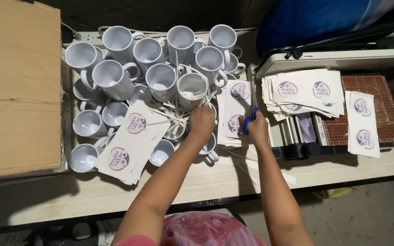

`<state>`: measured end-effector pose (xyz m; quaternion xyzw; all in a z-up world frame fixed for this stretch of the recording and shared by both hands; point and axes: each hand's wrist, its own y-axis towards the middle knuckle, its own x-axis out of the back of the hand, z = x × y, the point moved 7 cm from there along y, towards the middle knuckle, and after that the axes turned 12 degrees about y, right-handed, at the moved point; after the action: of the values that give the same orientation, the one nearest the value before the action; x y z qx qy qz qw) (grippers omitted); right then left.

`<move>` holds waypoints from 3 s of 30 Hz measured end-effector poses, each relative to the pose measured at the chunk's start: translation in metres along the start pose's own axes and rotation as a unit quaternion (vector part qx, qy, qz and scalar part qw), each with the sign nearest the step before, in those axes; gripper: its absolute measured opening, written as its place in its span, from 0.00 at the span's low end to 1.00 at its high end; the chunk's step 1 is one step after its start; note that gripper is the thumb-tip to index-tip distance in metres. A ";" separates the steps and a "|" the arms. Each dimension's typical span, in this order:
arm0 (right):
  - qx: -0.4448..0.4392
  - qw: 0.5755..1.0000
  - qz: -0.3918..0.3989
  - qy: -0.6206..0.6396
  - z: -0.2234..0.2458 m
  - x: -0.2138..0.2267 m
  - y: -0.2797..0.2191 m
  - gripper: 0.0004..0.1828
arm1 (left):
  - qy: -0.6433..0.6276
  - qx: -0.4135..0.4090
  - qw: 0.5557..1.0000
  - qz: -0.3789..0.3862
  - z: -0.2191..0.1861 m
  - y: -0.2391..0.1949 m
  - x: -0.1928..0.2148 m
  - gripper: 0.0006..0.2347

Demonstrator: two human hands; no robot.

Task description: Cutting out printed logo decals from white paper strips using a pair of scissors.

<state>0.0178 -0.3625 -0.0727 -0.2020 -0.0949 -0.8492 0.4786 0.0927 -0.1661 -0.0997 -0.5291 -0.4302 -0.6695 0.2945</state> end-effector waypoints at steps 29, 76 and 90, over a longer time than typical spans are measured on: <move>0.235 0.969 0.069 0.037 0.047 -0.131 -0.043 0.12 | -0.233 0.185 0.955 -0.016 0.182 -0.104 0.067 0.11; 0.122 0.964 0.176 0.157 0.087 -0.258 -0.106 0.14 | -0.183 0.333 0.909 -0.173 0.258 -0.155 0.047 0.13; 0.074 0.955 0.183 0.221 0.082 -0.256 -0.105 0.10 | -0.227 0.249 0.901 -0.273 0.252 -0.157 0.050 0.04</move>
<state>0.0672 -0.0796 -0.1065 0.0126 -0.0109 -0.7611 0.6485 0.0607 0.1325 -0.0756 -0.4379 -0.7656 -0.4566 0.1169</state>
